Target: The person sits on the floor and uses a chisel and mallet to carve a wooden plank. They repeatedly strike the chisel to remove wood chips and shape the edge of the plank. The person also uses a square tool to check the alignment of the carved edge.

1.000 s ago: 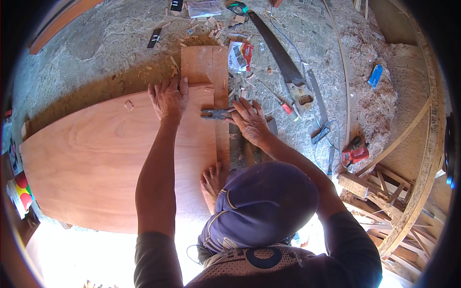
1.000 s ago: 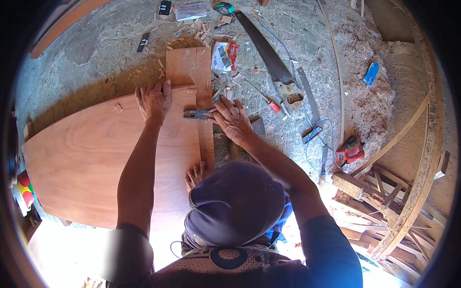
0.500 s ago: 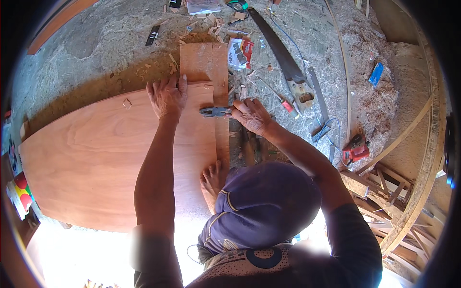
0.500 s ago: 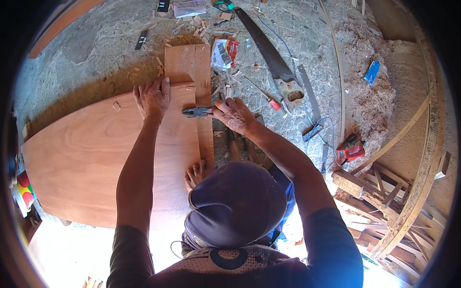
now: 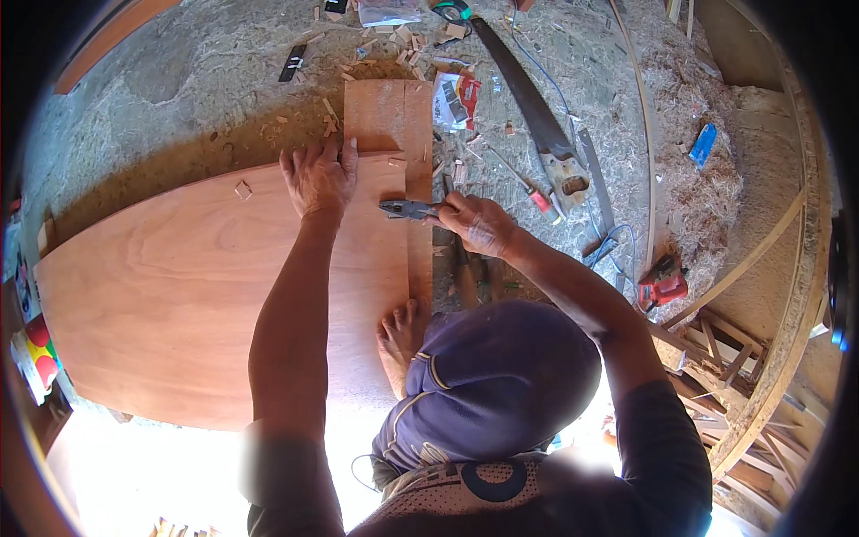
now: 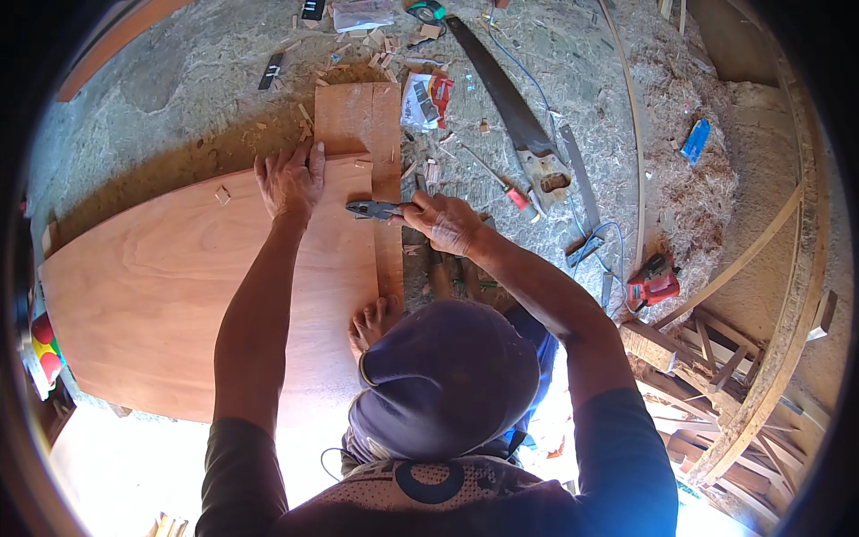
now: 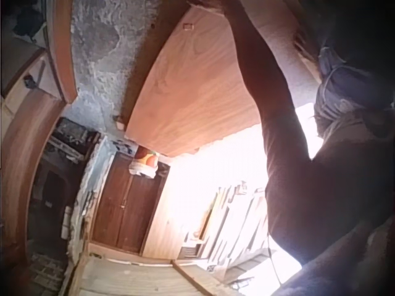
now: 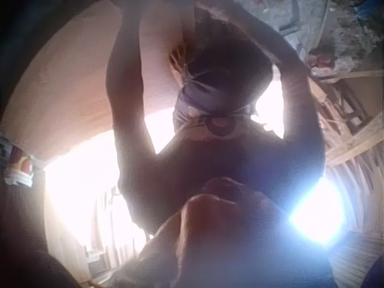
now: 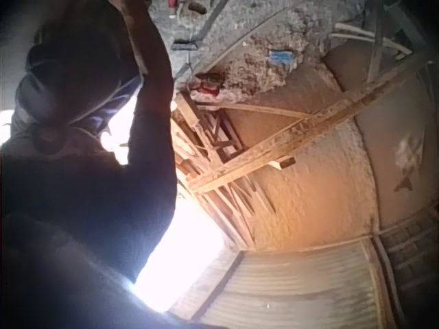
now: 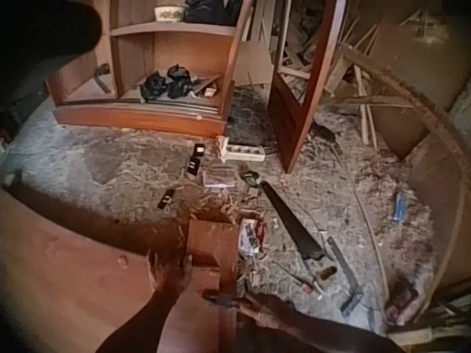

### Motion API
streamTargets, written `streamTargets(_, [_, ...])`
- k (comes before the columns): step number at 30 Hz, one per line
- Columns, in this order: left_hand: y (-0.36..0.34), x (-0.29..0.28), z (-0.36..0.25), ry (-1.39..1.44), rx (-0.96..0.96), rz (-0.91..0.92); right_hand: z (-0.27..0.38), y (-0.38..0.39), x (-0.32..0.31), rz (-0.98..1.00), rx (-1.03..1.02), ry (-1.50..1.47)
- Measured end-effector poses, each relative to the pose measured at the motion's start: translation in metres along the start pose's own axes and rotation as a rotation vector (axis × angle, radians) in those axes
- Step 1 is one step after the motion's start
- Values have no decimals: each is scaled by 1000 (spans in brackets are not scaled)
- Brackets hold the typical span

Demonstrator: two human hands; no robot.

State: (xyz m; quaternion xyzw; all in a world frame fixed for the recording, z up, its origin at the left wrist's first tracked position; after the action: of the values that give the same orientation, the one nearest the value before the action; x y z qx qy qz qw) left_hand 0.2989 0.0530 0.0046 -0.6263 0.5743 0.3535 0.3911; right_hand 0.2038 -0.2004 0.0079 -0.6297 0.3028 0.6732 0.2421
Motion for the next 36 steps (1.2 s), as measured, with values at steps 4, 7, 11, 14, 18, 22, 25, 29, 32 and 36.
streamTargets(4, [-2, 5, -3, 21, 31, -38, 5, -2, -39, 11, -15, 40])
streamTargets(7, [8, 1, 11, 19, 40, -57, 11, -24, -142, 10, -26, 40])
streamTargets(11, [0, -1, 11, 21, 61, -102, -48, 6, -164, -98, 304, -80])
streamTargets(14, [-3, 6, 8, -14, -73, 162, -67, 60, -84, -67, 578, -84])
streamTargets(18, [4, 3, -10, 31, 101, 94, -83, 135, 11, 119, 896, -122])
streamTargets(22, [11, 15, -2, 198, 309, -55, -88, 172, 41, -52, 894, -24])
streamTargets(25, [19, 5, -14, 472, 407, -73, -63, 178, 33, -128, 941, 140])
streamTargets(29, [94, 3, -95, 492, 714, 213, 11, 158, 42, -95, 884, -361])
streamTargets(32, [144, 37, -129, 446, 846, 533, 86, 137, 45, 12, 889, -330])
streamTargets(36, [165, 51, -167, 427, 955, 583, 99, 152, 70, 134, 982, -398])
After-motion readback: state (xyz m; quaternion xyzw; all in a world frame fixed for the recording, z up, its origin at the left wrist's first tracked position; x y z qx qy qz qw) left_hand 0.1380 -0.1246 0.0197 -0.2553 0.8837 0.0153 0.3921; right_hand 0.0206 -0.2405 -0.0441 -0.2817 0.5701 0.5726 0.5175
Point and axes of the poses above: each hand's wrist, its own y-axis away from the middle knuckle, its own x-axis out of the palm, z = x × y, the point moved 5 cm from there along -y, towards the middle knuckle, and after that the axes turned 14 degrees about y, right-handed, at the moved point
